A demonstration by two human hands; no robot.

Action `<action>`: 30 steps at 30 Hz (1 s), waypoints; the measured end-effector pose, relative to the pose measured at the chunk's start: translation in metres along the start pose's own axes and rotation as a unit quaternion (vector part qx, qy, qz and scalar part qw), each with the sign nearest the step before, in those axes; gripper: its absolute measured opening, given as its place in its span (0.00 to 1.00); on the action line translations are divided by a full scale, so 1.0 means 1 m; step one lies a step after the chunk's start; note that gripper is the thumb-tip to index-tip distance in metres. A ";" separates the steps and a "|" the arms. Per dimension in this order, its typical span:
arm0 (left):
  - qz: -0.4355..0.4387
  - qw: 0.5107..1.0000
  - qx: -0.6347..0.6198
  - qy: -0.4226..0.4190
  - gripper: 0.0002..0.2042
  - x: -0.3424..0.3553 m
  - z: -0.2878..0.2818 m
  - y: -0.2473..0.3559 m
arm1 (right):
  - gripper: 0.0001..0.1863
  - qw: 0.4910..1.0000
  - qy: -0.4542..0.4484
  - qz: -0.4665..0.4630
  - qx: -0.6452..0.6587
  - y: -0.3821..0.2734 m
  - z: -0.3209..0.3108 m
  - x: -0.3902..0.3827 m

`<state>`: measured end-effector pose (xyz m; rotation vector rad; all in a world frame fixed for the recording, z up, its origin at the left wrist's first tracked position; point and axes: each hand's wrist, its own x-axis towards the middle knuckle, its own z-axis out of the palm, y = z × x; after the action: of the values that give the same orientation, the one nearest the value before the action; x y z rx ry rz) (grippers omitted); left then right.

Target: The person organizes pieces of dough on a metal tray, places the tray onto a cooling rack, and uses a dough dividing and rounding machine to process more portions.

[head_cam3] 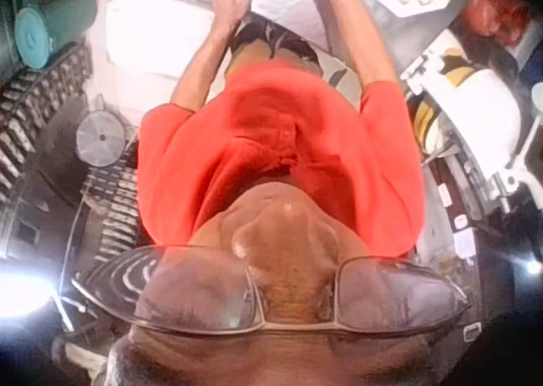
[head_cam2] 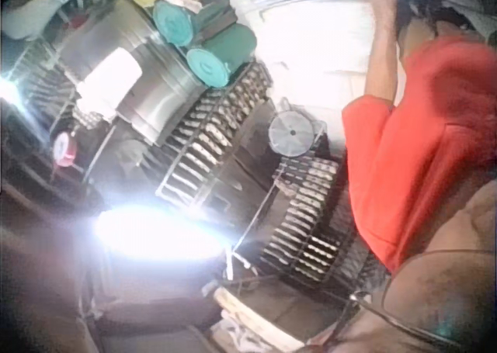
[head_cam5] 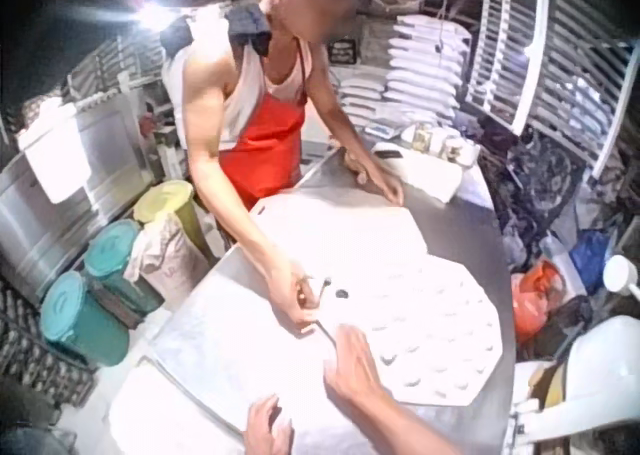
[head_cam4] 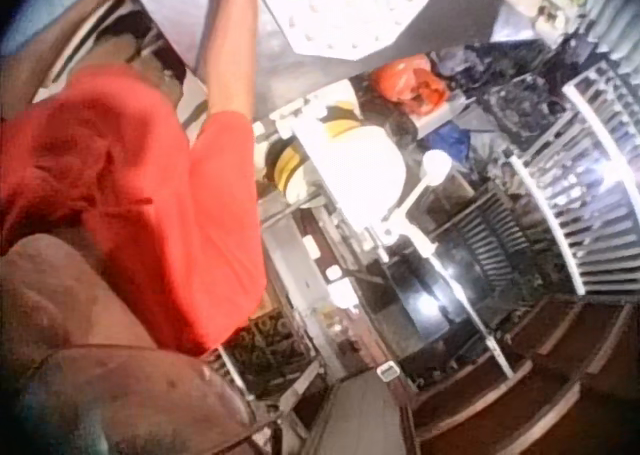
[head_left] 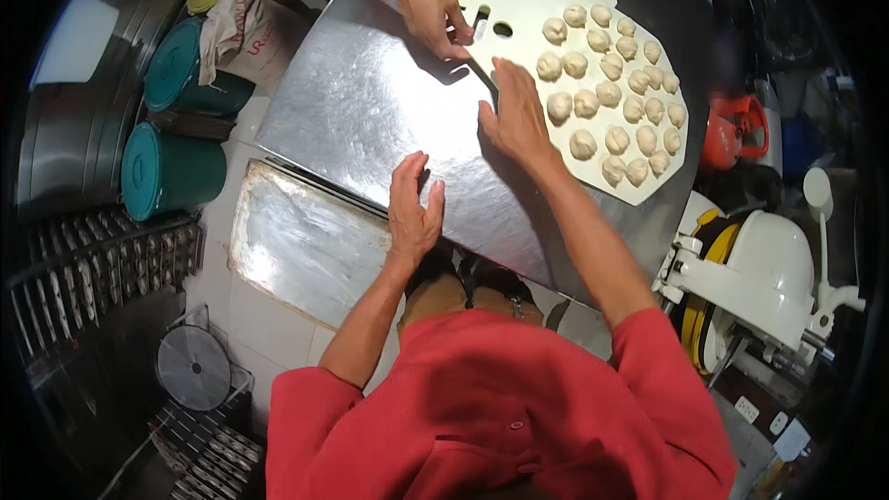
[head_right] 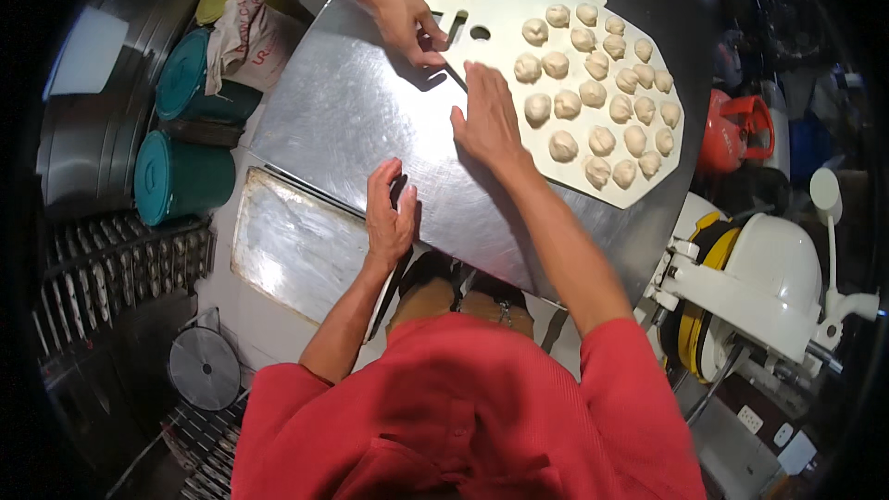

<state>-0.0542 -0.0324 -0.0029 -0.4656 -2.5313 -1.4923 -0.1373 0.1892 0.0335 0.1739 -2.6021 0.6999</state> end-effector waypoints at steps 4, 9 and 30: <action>0.028 0.998 0.026 -0.052 0.21 -0.010 -0.011 0.001 | 0.41 0.985 -0.107 0.101 -0.086 0.027 0.021 0.021; -0.002 0.996 -0.066 -0.067 0.19 -0.014 -0.017 -0.014 | 0.38 0.986 -0.035 0.092 -0.135 0.007 0.025 -0.010; -0.424 0.789 -0.351 -0.274 0.12 -0.148 0.015 0.046 | 0.07 0.683 0.226 0.576 0.388 -0.116 -0.104 -0.416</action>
<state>0.1010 -0.0255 -0.0167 0.3156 -2.6073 -3.0663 0.3013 0.1447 -0.0186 -1.3215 -1.4915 1.9037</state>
